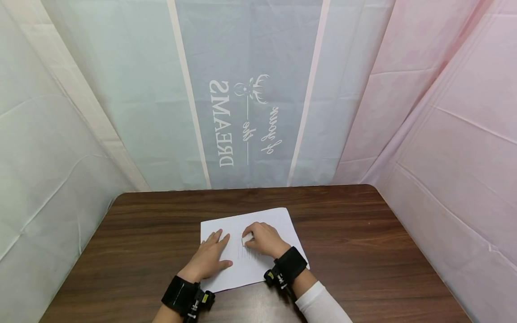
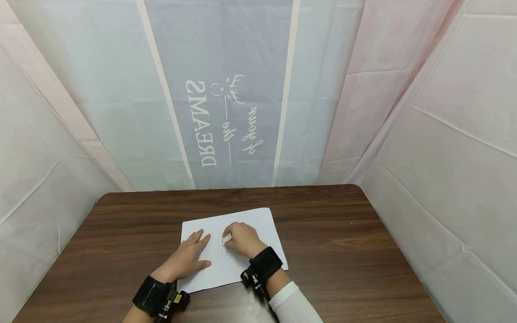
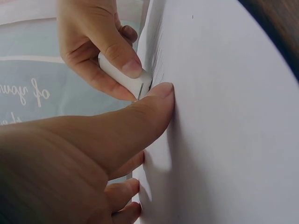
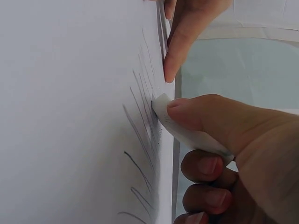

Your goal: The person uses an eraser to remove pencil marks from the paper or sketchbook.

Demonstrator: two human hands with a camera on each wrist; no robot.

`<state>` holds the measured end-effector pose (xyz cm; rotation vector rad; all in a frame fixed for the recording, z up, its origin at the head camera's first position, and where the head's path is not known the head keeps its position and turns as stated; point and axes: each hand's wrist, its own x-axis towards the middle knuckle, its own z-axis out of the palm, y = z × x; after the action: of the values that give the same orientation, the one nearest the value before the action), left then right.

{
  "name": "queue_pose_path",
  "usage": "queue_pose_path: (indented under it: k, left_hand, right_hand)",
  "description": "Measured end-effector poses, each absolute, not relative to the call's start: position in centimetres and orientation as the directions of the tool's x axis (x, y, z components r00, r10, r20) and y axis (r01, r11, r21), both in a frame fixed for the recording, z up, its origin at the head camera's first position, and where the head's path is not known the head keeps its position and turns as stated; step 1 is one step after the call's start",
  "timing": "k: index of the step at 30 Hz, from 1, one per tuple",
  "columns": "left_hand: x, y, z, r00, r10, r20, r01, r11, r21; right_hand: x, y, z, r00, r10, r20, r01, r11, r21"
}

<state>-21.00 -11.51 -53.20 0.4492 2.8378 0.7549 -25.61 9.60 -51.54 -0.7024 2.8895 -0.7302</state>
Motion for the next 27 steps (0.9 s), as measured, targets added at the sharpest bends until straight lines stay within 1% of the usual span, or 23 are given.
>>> queue_pose_path:
  k: [27]
  left_hand:
    - [-21.01, -11.48, -53.22, -0.941, 0.327, -0.088, 0.239, 0.824, 0.514]
  right_hand:
    - [-25.71, 9.93, -51.55, -0.905, -0.425, 0.017, -0.385, 0.801, -0.458]
